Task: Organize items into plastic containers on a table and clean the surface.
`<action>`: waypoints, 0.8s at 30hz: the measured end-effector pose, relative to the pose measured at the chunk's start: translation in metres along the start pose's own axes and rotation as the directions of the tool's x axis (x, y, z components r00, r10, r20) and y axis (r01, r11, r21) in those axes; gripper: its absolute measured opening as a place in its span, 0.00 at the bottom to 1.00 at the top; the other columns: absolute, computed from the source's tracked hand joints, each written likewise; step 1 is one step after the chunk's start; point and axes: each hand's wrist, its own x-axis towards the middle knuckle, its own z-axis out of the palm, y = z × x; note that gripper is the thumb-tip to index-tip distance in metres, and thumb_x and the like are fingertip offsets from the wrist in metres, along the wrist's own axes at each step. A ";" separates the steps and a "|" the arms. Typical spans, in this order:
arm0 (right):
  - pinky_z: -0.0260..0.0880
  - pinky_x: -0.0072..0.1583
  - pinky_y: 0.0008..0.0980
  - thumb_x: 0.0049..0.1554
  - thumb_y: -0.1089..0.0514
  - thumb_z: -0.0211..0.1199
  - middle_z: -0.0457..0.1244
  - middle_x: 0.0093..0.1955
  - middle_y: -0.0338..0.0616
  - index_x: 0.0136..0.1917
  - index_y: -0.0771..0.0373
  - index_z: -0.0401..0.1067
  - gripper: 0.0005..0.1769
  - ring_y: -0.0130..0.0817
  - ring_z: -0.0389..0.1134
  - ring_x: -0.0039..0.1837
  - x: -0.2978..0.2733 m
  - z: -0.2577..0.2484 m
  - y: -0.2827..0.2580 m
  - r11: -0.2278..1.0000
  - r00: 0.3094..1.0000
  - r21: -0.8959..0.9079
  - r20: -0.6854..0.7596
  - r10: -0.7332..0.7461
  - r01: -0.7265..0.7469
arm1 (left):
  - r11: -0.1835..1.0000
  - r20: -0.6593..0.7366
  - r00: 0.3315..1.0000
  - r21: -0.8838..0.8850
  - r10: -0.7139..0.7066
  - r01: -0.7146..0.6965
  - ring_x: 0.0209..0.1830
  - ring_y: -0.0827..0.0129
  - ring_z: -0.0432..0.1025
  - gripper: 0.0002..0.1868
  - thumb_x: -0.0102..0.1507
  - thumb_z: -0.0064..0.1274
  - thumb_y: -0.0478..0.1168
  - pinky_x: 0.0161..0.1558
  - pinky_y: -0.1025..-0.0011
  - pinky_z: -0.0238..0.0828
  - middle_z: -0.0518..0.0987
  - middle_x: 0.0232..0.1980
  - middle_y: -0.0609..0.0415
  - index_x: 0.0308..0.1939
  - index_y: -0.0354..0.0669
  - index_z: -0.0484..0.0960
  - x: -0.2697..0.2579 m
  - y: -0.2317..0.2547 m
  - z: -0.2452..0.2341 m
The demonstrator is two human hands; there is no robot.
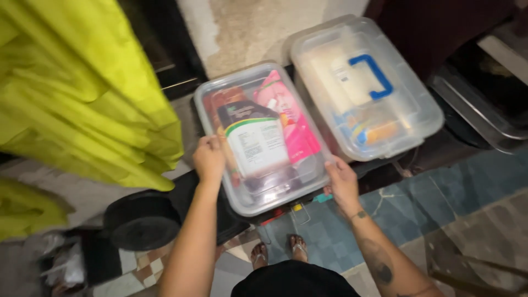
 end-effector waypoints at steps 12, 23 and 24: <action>0.60 0.27 0.30 0.65 0.51 0.58 0.58 0.27 0.40 0.52 0.62 0.67 0.12 0.25 0.55 0.23 0.003 -0.010 0.032 0.998 0.998 0.056 -0.064 0.006 -0.003 | 0.730 0.661 0.693 -0.317 -0.287 0.605 0.38 0.68 0.79 0.17 0.60 0.64 0.40 0.40 0.65 0.81 0.83 0.42 0.52 0.48 0.35 0.79 -0.085 -0.021 -0.072; 0.60 0.28 0.31 0.63 0.52 0.59 0.59 0.26 0.42 0.55 0.61 0.66 0.13 0.26 0.55 0.23 -0.009 -0.001 0.023 0.998 0.992 0.040 -0.120 0.049 -0.045 | 0.912 0.630 0.751 -0.160 -0.200 0.378 0.28 0.66 0.79 0.21 0.56 0.69 0.40 0.28 0.67 0.79 0.85 0.37 0.47 0.47 0.33 0.79 -0.094 0.008 -0.083; 0.61 0.28 0.32 0.62 0.52 0.59 0.60 0.27 0.44 0.58 0.62 0.66 0.14 0.27 0.56 0.23 -0.014 0.001 0.021 0.996 0.988 0.009 -0.125 0.085 -0.084 | 0.949 0.672 0.719 -0.076 -0.178 0.306 0.25 0.63 0.77 0.23 0.55 0.70 0.40 0.26 0.66 0.76 0.85 0.35 0.47 0.48 0.34 0.78 -0.100 0.017 -0.091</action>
